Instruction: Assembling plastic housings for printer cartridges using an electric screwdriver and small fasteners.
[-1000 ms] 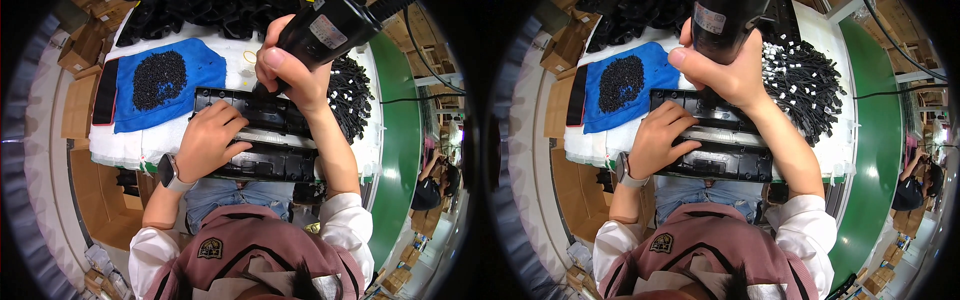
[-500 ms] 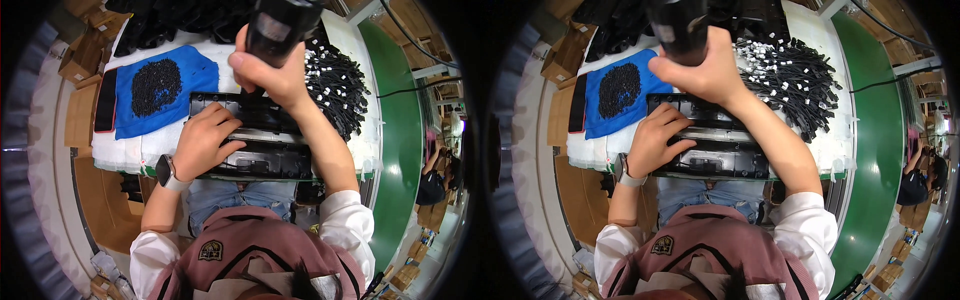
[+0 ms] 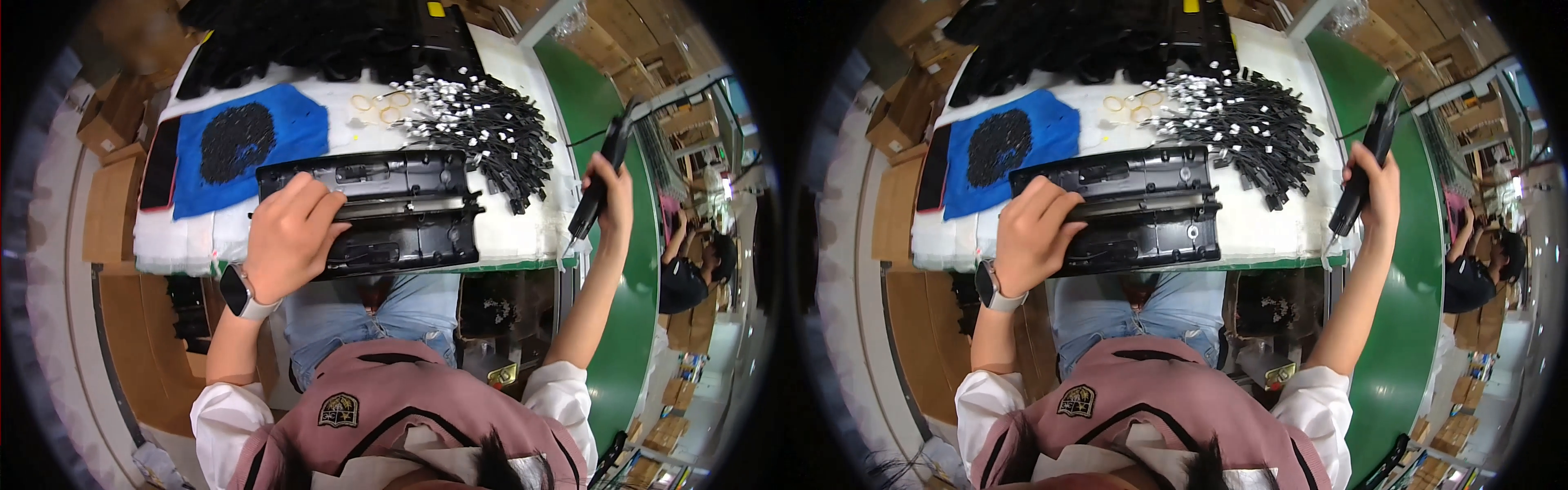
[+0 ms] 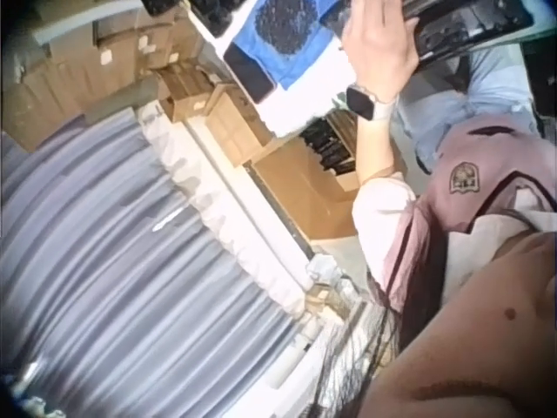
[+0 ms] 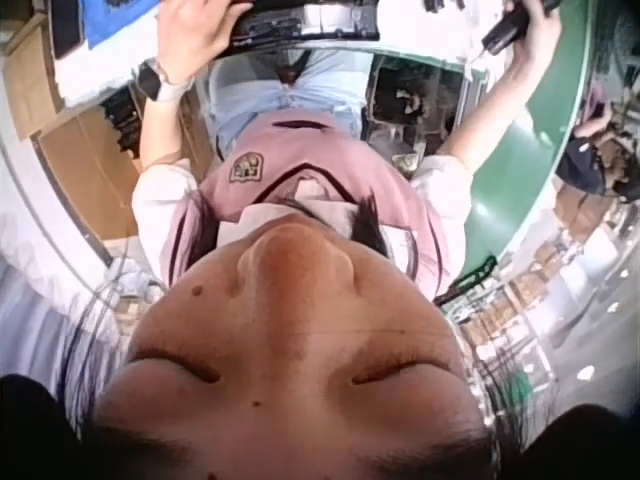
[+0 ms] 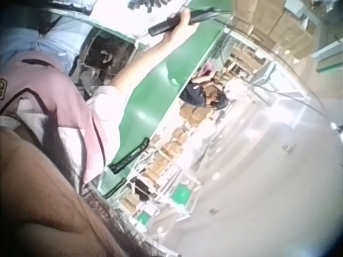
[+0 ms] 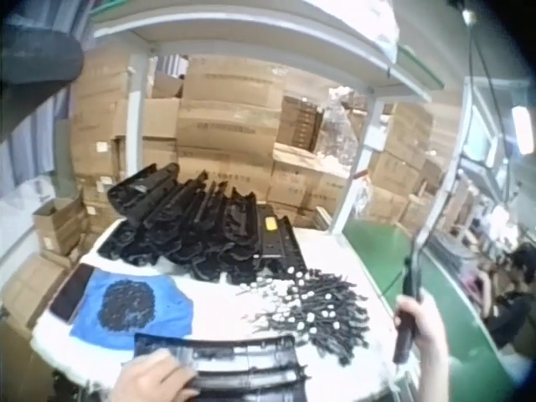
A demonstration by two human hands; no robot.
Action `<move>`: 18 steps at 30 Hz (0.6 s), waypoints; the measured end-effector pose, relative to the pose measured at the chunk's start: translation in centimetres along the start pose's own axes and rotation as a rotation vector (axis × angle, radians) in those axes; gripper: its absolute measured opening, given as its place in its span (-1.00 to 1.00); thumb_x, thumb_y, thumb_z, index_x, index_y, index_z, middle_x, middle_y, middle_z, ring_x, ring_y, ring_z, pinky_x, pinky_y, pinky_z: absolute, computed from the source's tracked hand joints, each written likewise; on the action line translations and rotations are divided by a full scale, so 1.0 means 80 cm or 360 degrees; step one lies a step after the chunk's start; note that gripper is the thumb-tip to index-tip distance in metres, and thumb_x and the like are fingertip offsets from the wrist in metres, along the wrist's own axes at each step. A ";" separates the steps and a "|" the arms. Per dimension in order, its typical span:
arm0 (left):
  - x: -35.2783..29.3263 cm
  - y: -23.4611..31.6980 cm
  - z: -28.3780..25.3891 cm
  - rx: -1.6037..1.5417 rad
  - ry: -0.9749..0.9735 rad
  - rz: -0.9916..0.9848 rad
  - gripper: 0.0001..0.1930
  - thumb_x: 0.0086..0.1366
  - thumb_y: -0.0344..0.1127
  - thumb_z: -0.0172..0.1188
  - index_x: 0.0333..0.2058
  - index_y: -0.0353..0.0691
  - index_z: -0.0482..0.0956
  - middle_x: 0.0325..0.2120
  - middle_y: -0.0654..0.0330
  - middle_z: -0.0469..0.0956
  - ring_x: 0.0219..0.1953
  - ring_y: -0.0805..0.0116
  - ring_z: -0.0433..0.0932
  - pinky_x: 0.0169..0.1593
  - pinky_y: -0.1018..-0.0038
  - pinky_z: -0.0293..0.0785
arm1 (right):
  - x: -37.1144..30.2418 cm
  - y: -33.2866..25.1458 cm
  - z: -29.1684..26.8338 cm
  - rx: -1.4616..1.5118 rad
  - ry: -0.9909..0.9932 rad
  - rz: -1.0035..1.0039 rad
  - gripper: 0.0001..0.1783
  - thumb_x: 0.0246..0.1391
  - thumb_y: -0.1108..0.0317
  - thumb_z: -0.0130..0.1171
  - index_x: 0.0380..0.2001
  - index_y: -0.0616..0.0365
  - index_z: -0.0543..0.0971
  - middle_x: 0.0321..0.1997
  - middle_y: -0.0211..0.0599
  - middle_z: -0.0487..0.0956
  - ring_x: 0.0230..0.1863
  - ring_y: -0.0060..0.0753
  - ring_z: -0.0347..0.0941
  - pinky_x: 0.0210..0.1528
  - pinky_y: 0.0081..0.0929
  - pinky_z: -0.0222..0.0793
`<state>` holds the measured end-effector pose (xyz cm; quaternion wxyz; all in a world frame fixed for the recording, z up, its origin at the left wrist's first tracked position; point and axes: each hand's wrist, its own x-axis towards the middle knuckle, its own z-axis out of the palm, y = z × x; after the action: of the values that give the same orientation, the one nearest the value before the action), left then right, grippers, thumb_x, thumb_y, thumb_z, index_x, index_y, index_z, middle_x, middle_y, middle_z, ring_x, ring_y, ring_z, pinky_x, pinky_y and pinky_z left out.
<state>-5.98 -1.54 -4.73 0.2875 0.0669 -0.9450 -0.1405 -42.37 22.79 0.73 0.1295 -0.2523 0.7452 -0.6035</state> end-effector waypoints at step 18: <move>-0.644 0.053 -0.046 -0.0932 0.2654 -0.2464 -0.86 0.26 -0.39 0.20 -0.33 -0.38 0.60 -0.49 0.29 0.58 -0.49 0.61 0.50 -0.38 0.64 0.42 | -0.238 -0.065 0.507 -0.0829 -0.1444 -0.2244 -0.81 -0.13 0.59 0.23 -0.35 0.22 0.56 -0.42 -0.21 0.53 -0.38 -0.15 0.50 -0.34 -0.43 0.40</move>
<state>38.42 12.36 -27.53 0.6596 0.6263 -0.1034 -0.4025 -5.08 -1.68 -6.01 -0.0515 -0.8911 0.4065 -0.1952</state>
